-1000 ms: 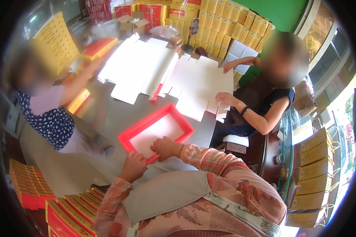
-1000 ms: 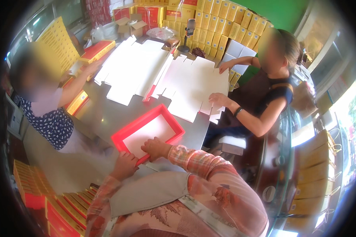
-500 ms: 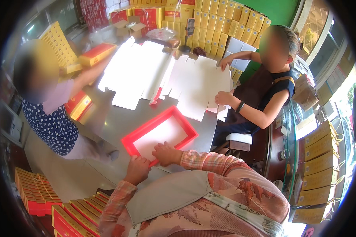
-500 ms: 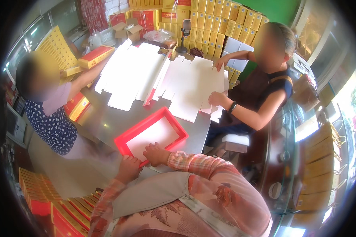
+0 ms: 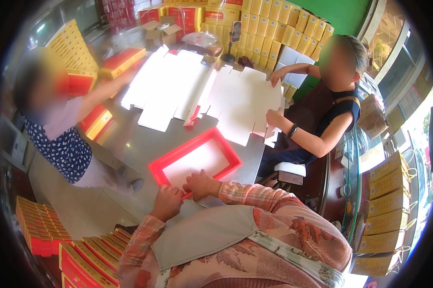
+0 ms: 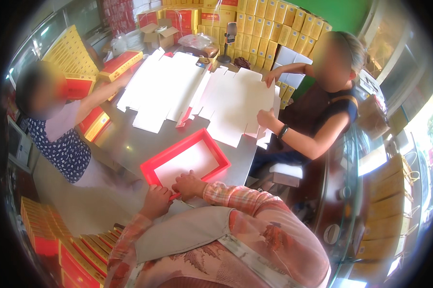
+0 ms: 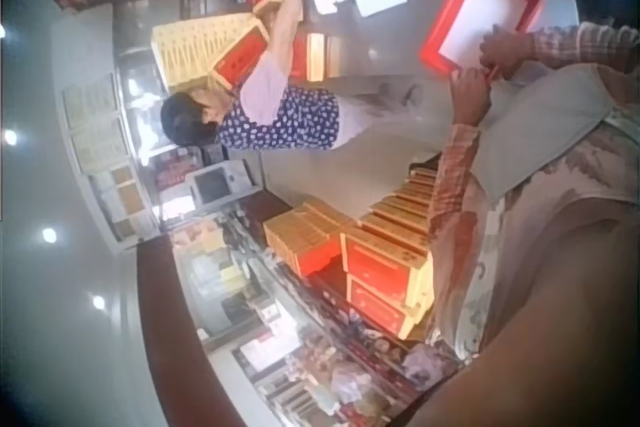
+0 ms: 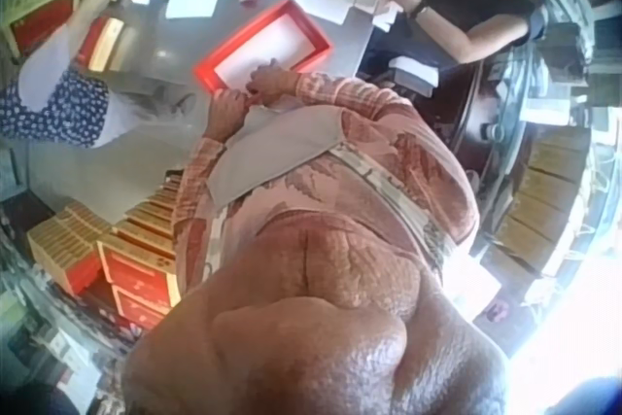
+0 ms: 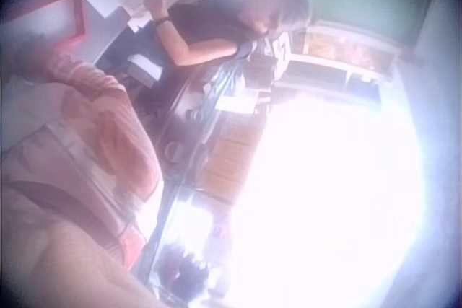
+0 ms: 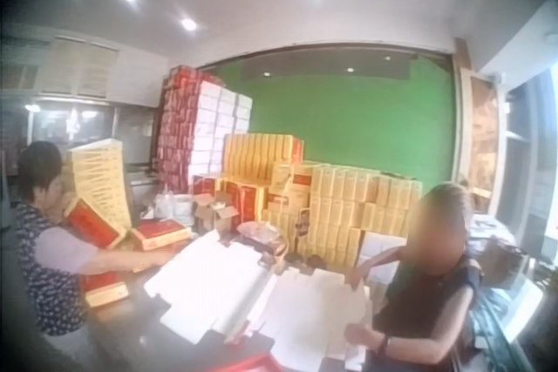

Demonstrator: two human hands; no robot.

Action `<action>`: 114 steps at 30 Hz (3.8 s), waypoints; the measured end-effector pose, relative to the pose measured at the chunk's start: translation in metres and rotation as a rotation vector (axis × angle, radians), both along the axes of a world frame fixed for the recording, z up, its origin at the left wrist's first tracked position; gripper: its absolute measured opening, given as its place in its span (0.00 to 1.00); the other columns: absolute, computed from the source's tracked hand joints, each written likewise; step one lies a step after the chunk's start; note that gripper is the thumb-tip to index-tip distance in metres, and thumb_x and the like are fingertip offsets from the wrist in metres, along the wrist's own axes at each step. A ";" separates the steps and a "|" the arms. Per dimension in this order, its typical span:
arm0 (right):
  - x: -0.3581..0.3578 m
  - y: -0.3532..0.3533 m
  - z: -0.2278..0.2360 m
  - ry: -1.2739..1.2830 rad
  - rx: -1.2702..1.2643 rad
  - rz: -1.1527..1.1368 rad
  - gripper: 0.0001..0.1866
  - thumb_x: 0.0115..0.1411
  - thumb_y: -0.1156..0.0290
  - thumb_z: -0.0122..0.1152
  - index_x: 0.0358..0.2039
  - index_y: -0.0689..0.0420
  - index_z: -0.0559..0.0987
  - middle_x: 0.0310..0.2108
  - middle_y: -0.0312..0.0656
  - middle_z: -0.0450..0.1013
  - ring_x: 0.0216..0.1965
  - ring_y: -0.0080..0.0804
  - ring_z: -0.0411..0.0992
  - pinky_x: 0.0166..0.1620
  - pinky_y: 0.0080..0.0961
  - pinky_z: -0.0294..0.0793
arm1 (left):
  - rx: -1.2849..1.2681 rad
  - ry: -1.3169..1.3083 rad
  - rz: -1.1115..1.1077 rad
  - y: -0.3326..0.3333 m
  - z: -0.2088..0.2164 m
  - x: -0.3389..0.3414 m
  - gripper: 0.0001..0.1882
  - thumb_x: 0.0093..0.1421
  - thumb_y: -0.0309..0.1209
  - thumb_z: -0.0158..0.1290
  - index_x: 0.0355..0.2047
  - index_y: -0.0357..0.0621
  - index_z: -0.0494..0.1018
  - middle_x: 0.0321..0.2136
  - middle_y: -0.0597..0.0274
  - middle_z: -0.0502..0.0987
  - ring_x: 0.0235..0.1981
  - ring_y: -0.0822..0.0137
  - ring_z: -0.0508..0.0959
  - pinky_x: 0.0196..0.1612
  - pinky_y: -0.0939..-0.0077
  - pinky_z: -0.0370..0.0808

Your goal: The person assembles red and white cardboard boxes by folding flat pieces into shape and securing the flaps. They work at a table with stacks of materials, handling each box individually to form the final structure.

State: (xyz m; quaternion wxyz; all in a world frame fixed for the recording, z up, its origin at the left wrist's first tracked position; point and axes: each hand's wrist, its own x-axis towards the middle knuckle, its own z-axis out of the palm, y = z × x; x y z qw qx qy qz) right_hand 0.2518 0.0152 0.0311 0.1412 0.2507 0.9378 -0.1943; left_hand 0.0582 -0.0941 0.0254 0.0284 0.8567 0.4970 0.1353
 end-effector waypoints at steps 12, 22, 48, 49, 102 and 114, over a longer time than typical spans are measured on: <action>0.007 0.010 0.001 -0.048 -0.215 0.035 0.25 0.52 0.50 0.74 0.53 0.29 0.86 0.45 0.25 0.81 0.54 0.38 0.72 0.56 0.51 0.64 | -0.093 0.066 -0.253 0.017 0.034 -0.034 0.23 0.37 0.43 0.74 0.36 0.57 0.83 0.40 0.69 0.78 0.52 0.61 0.75 0.57 0.54 0.68; -0.014 -0.005 -0.007 -0.040 -0.170 0.078 0.30 0.50 0.50 0.75 0.57 0.28 0.84 0.48 0.33 0.77 0.56 0.45 0.70 0.53 0.52 0.67 | -0.130 0.066 -0.180 0.021 0.014 -0.032 0.21 0.39 0.43 0.73 0.34 0.55 0.82 0.40 0.69 0.77 0.49 0.61 0.76 0.54 0.57 0.67; -0.009 -0.007 -0.011 0.210 -0.178 0.133 0.27 0.54 0.54 0.73 0.56 0.41 0.84 0.51 0.38 0.77 0.55 0.42 0.74 0.56 0.49 0.72 | -0.096 0.084 -0.156 0.023 0.005 -0.032 0.23 0.37 0.45 0.74 0.33 0.51 0.82 0.32 0.67 0.78 0.41 0.60 0.78 0.50 0.59 0.69; -0.007 -0.010 -0.009 0.229 -0.114 0.146 0.24 0.55 0.54 0.72 0.53 0.42 0.85 0.50 0.37 0.78 0.54 0.40 0.75 0.56 0.48 0.72 | -0.102 0.088 -0.156 0.022 0.004 -0.032 0.23 0.38 0.45 0.74 0.33 0.51 0.82 0.31 0.66 0.79 0.40 0.60 0.78 0.49 0.59 0.69; 0.078 0.024 -0.076 0.606 0.492 -0.545 0.23 0.55 0.70 0.68 0.52 0.51 0.77 0.58 0.43 0.72 0.65 0.49 0.68 0.70 0.57 0.62 | 0.384 -0.056 0.178 0.153 0.121 -0.092 0.08 0.59 0.33 0.65 0.36 0.50 0.76 0.32 0.69 0.80 0.41 0.62 0.76 0.45 0.62 0.67; 0.077 0.028 -0.073 0.593 0.464 -0.575 0.22 0.54 0.73 0.67 0.50 0.52 0.77 0.57 0.43 0.72 0.63 0.48 0.69 0.68 0.56 0.65 | 0.432 0.072 0.237 0.345 0.113 -0.163 0.08 0.63 0.36 0.62 0.40 0.52 0.79 0.38 0.69 0.79 0.48 0.61 0.78 0.46 0.63 0.79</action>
